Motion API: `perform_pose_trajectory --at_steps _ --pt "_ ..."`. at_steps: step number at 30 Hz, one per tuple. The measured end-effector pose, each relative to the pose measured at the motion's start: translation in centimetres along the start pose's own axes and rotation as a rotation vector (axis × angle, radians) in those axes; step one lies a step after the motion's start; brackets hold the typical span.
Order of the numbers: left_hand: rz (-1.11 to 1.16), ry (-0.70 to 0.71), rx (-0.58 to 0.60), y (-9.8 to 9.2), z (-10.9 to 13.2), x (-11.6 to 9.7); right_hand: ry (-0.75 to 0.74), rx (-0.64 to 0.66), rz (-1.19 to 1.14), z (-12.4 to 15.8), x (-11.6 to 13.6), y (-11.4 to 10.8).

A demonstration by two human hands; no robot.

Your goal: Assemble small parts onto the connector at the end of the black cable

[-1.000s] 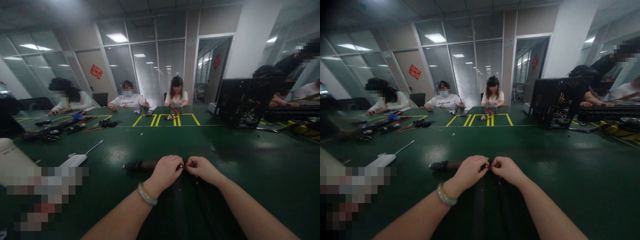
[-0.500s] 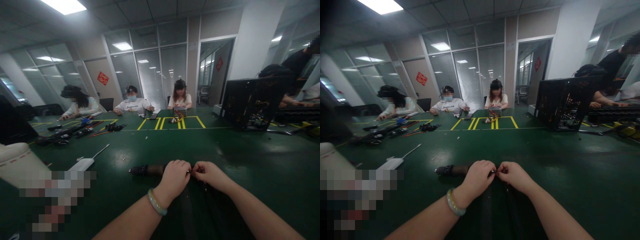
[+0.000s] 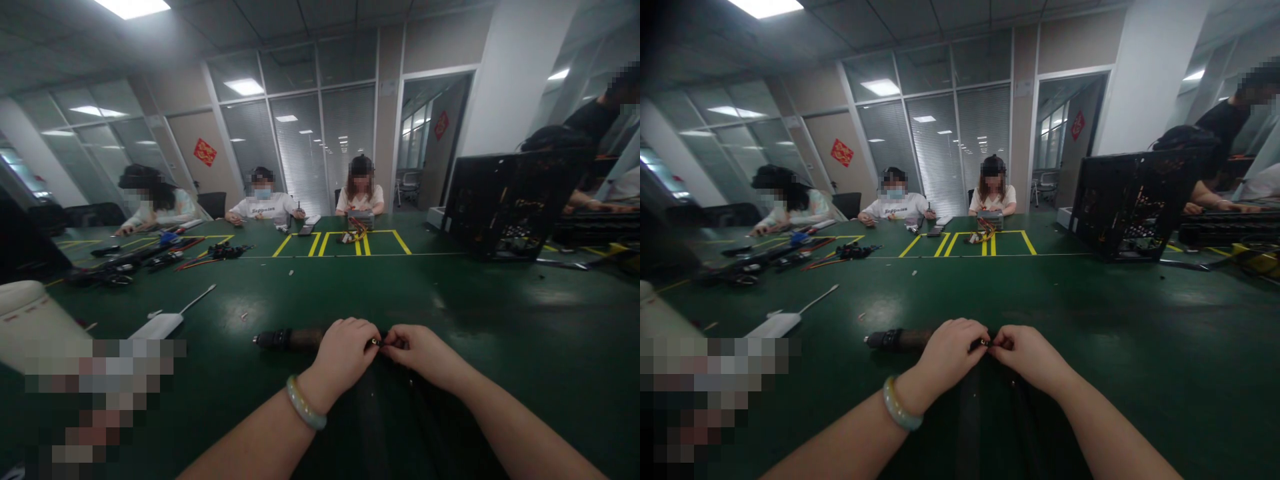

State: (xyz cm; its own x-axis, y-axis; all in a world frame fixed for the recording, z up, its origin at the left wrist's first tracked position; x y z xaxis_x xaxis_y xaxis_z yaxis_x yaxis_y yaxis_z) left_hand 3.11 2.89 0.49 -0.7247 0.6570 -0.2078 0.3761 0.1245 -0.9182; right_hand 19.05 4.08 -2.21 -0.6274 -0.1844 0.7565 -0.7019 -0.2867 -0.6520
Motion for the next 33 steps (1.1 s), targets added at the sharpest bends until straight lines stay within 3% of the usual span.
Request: perform_pose_trajectory --at_steps 33 --pt "0.063 -0.003 -0.02 -0.54 0.26 -0.01 0.083 -0.088 -0.052 0.01 0.21 0.19"
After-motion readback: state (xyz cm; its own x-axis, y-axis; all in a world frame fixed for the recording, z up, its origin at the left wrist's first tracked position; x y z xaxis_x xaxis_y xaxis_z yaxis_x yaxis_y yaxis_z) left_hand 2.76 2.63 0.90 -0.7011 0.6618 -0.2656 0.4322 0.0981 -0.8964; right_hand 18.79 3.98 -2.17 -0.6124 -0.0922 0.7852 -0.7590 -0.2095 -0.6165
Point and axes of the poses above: each hand's wrist, its own z-axis away from the middle knuckle, its own y-axis out of the palm, x = y × z, the point moved 4 cm from there along -z, towards the middle knuckle, and after that the axes turned 1 degree about y, right-handed, at the moved point
